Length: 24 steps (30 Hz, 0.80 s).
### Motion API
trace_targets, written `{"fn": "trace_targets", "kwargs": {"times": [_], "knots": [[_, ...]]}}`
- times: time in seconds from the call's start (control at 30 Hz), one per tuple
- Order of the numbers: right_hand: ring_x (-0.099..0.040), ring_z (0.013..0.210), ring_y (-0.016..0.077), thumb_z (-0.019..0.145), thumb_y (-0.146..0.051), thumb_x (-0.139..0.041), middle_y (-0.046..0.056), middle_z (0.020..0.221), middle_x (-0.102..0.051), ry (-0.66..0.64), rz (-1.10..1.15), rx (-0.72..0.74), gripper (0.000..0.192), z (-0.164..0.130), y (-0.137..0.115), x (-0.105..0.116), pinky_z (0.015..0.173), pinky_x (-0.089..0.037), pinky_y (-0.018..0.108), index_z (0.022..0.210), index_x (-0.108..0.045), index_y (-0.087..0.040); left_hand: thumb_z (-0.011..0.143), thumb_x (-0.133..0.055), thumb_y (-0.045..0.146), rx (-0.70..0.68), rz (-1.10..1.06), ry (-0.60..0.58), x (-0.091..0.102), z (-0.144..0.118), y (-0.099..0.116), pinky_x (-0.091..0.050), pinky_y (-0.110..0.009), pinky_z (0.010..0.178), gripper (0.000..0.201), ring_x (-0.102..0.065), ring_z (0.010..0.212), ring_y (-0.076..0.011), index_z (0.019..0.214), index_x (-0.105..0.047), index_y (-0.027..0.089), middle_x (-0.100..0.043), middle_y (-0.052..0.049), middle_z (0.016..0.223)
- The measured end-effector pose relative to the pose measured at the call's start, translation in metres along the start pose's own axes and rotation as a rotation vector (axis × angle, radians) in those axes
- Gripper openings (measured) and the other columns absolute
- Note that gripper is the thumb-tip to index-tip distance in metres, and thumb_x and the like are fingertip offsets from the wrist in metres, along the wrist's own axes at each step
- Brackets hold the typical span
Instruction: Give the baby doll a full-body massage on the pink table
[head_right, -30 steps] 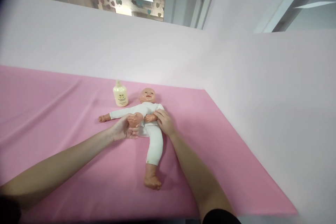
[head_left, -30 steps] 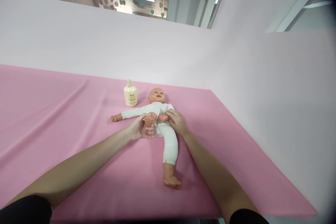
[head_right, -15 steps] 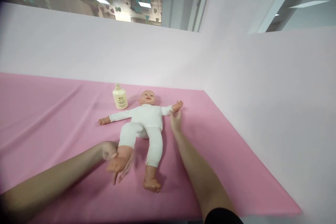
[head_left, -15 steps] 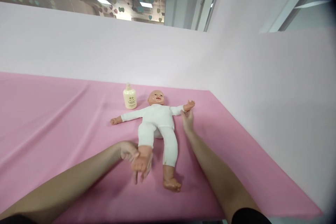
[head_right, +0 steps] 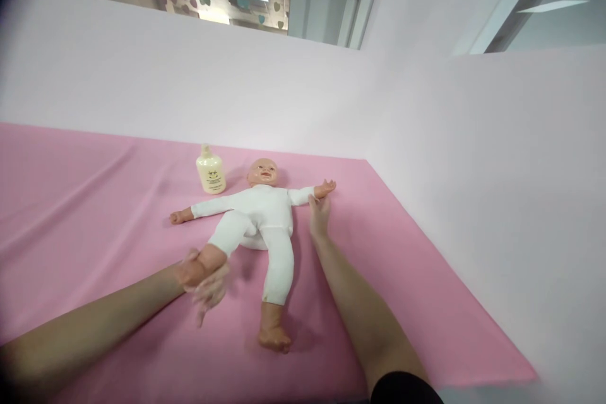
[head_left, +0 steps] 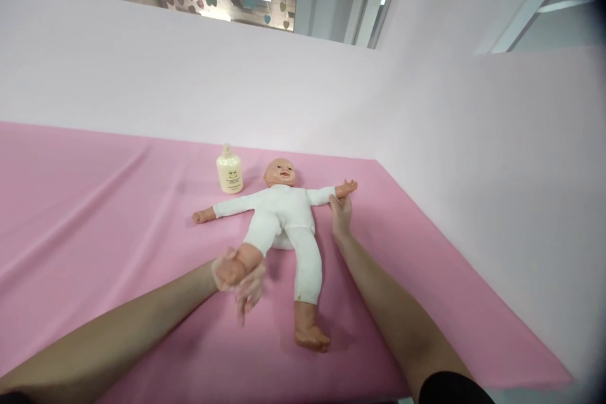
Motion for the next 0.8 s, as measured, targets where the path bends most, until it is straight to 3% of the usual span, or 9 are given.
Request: {"fn": "trace_targets", "kwargs": {"times": [0.07,0.13,0.2,0.27,0.37,0.5,0.63,0.8], "knots": [[-0.049,0.121,0.0142,0.069,-0.021,-0.068,0.005,0.134,-0.049,-0.056,-0.038,0.097,0.056,-0.010,-0.012,-0.011,0.102,-0.041,0.030,0.122,-0.049,-0.024,0.066,-0.037,0.068,-0.056,-0.076,-0.003,-0.011,0.002,0.011,-0.047,-0.033,0.046,0.055,-0.053,0.052,-0.0188,0.048,-0.046,0.016,-0.042,-0.002,0.038],[-0.048,0.123,0.0159,0.066,-0.019,-0.071,0.004,0.128,-0.054,-0.152,-0.157,0.157,0.052,-0.020,-0.019,-0.023,0.108,-0.034,0.035,0.115,-0.055,-0.024,0.076,-0.016,0.064,-0.183,-0.144,0.104,-0.014,0.003,0.029,-0.046,-0.031,0.049,0.061,-0.050,0.052,-0.0138,0.051,-0.044,0.015,-0.039,0.001,0.041],[-0.047,0.124,0.0176,0.067,-0.020,-0.071,0.002,0.120,-0.060,-0.297,-0.333,0.234,0.042,-0.030,-0.022,-0.036,0.114,-0.023,0.041,0.108,-0.061,-0.025,0.081,-0.008,0.059,-0.262,-0.174,0.226,-0.015,0.004,0.040,-0.048,-0.033,0.056,0.062,-0.048,0.055,-0.0116,0.051,-0.042,0.015,-0.038,0.002,0.045],[-0.046,0.125,0.0181,0.072,-0.022,-0.066,0.000,0.117,-0.062,-0.459,-0.486,0.333,0.034,-0.039,-0.024,-0.047,0.116,-0.014,0.044,0.105,-0.062,-0.027,0.083,-0.008,0.056,-0.300,-0.184,0.318,-0.013,0.004,0.044,-0.048,-0.034,0.062,0.061,-0.049,0.057,-0.0111,0.052,-0.042,0.015,-0.041,0.002,0.048],[-0.046,0.125,0.0183,0.078,-0.022,-0.058,-0.002,0.118,-0.061,-0.622,-0.622,0.451,0.031,-0.047,-0.023,-0.056,0.117,-0.010,0.047,0.108,-0.062,-0.030,0.085,-0.014,0.052,-0.315,-0.185,0.387,-0.005,0.005,0.043,-0.048,-0.033,0.064,0.057,-0.051,0.059,-0.0125,0.055,-0.044,0.015,-0.045,0.002,0.052],[-0.045,0.126,0.0177,0.082,-0.018,-0.048,-0.003,0.120,-0.061,-0.732,-0.718,0.518,0.034,-0.050,-0.020,-0.063,0.117,-0.006,0.047,0.110,-0.062,-0.031,0.078,-0.044,0.051,-0.266,-0.161,0.356,0.003,0.010,0.038,-0.050,-0.036,0.068,0.041,-0.054,0.065,-0.0168,0.059,-0.046,0.014,-0.050,-0.002,0.059],[-0.044,0.127,0.0181,0.080,-0.016,-0.050,-0.002,0.119,-0.061,-0.714,-0.700,0.490,0.034,-0.050,-0.018,-0.062,0.117,-0.006,0.047,0.108,-0.063,-0.030,0.076,-0.048,0.051,-0.231,-0.104,0.296,0.001,0.011,0.039,-0.050,-0.038,0.070,0.039,-0.057,0.071,-0.0203,0.063,-0.049,0.014,-0.053,-0.004,0.064],[-0.047,0.122,0.0185,0.074,-0.024,-0.063,0.001,0.120,-0.059,-0.414,-0.506,0.304,0.038,-0.032,-0.021,-0.041,0.114,-0.020,0.043,0.112,-0.059,-0.028,0.067,-0.053,0.054,-0.011,0.063,0.087,-0.014,0.002,0.016,-0.047,-0.050,0.075,0.040,-0.059,0.082,-0.0292,0.068,-0.055,0.014,-0.058,-0.009,0.076]]}}
Point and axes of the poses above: each hand's wrist, its own z-axis towards the middle knuckle, its own x-axis out of the back of the hand, y = z × x, the point moved 7 cm from there along z, towards the middle knuckle
